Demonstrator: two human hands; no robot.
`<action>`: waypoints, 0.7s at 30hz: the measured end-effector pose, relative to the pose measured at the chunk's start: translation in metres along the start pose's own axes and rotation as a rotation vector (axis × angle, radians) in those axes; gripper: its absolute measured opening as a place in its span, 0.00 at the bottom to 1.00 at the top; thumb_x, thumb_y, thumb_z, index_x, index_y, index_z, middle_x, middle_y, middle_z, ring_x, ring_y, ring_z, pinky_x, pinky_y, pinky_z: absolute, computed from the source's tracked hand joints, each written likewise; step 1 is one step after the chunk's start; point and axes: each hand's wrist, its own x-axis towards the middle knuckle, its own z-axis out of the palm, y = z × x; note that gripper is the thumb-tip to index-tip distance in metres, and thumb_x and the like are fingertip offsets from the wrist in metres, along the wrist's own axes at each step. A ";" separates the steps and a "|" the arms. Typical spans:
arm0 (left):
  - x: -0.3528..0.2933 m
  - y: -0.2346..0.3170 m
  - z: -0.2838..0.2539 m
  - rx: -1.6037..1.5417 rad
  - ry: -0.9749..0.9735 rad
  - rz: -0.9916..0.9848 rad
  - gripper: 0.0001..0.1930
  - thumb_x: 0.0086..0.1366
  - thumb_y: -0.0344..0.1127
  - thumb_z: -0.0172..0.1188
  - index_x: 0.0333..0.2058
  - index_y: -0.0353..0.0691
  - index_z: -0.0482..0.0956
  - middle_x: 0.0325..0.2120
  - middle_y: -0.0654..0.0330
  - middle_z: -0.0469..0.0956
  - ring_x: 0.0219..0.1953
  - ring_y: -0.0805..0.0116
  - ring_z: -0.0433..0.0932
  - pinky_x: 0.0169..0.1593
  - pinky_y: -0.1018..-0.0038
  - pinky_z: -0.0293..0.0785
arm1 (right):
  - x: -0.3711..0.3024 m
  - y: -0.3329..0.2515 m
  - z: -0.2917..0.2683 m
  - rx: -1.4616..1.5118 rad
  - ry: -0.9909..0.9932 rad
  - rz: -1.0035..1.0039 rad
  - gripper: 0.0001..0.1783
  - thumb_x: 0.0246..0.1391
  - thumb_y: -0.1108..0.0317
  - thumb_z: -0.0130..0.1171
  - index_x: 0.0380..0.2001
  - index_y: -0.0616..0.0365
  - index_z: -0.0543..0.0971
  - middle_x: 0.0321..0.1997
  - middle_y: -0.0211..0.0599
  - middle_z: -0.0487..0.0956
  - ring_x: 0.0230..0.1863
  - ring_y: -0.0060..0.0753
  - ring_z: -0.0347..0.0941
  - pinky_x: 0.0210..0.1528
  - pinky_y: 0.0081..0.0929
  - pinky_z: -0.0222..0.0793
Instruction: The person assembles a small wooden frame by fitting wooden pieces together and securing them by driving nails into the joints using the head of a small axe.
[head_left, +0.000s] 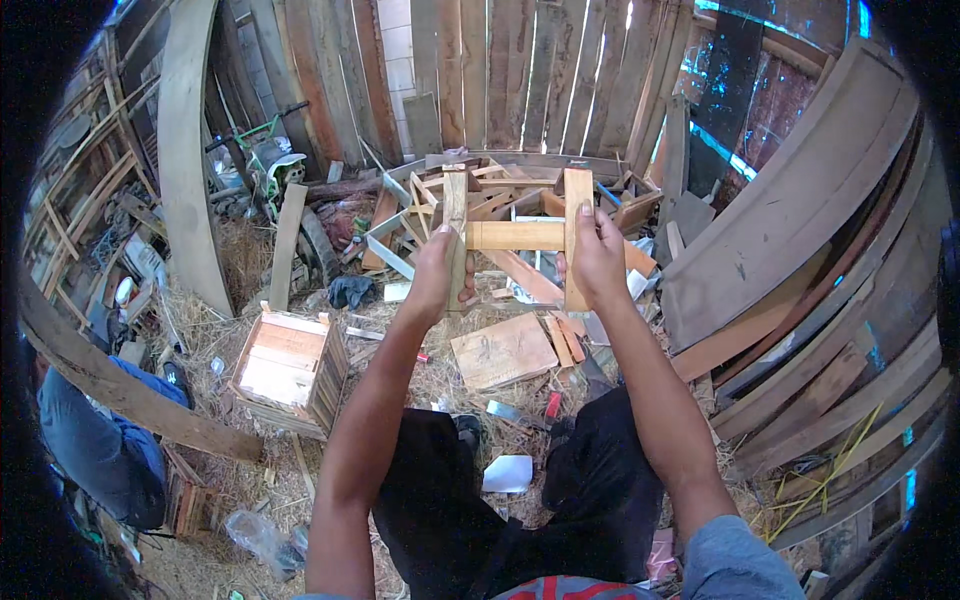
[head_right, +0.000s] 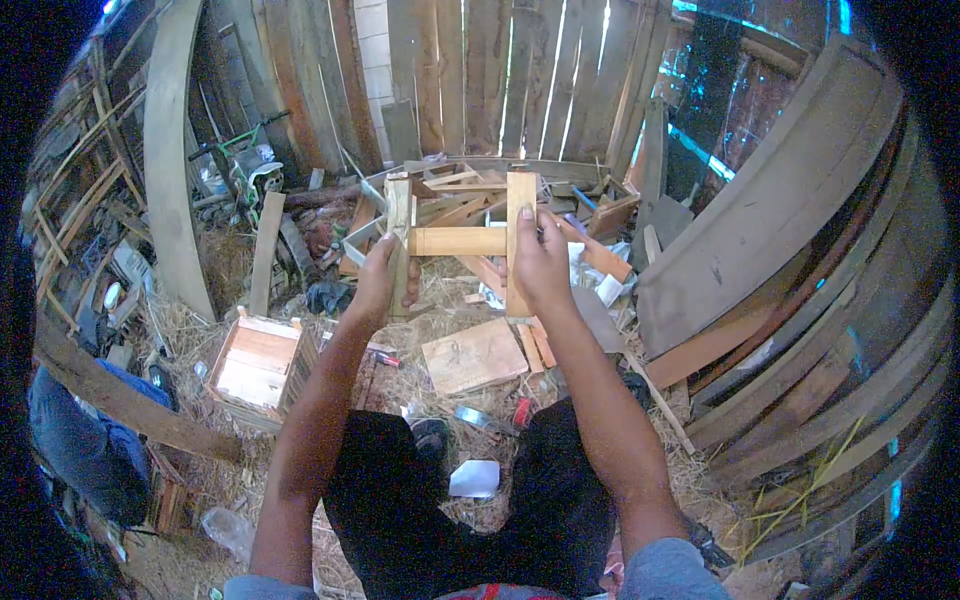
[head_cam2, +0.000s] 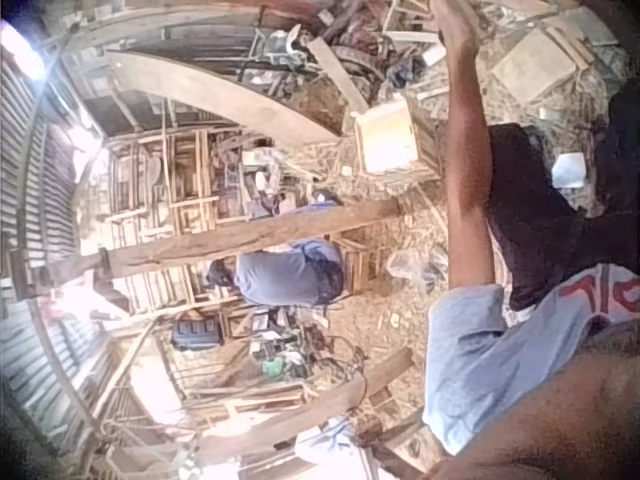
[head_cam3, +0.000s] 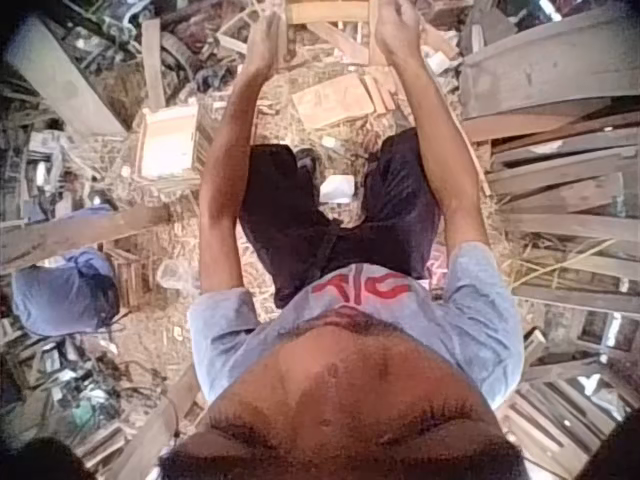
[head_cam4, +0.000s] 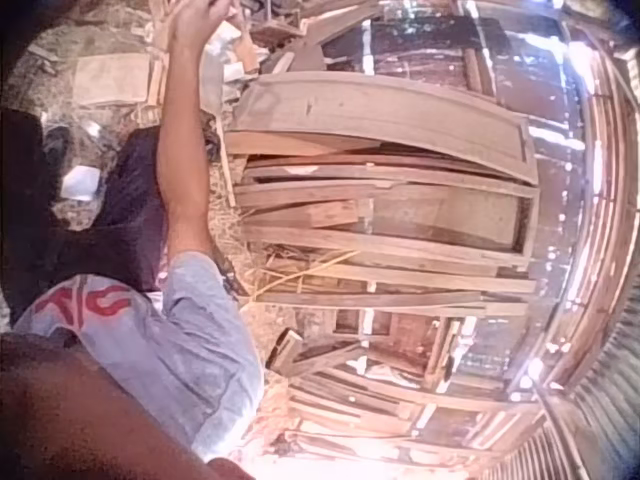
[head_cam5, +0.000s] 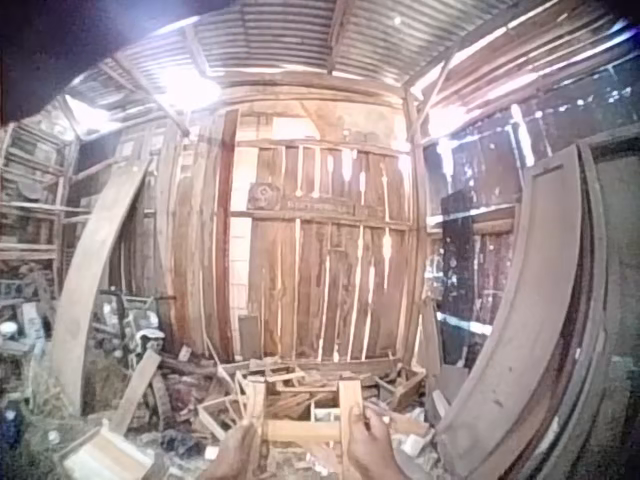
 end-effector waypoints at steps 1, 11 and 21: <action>0.000 -0.002 -0.002 0.018 -0.047 0.010 0.23 0.73 0.53 0.38 0.33 0.38 0.68 0.18 0.57 0.70 0.13 0.67 0.66 0.15 0.71 0.64 | 0.001 0.000 -0.001 -0.001 0.014 -0.006 0.19 0.69 0.50 0.46 0.37 0.56 0.71 0.21 0.31 0.72 0.13 0.22 0.66 0.14 0.24 0.65; -0.009 -0.005 -0.004 -0.009 -0.027 0.082 0.23 0.73 0.54 0.36 0.36 0.39 0.68 0.19 0.58 0.70 0.14 0.67 0.67 0.15 0.70 0.63 | -0.002 0.000 0.000 -0.066 -0.048 0.006 0.23 0.70 0.48 0.42 0.38 0.58 0.72 0.22 0.33 0.73 0.15 0.24 0.69 0.16 0.22 0.67; -0.014 0.007 -0.008 -0.218 0.077 -0.005 0.23 0.73 0.57 0.35 0.44 0.44 0.70 0.20 0.61 0.70 0.16 0.68 0.69 0.17 0.71 0.65 | -0.010 0.002 -0.008 0.120 -0.290 0.097 0.21 0.70 0.54 0.45 0.48 0.64 0.73 0.28 0.38 0.79 0.24 0.28 0.77 0.26 0.26 0.75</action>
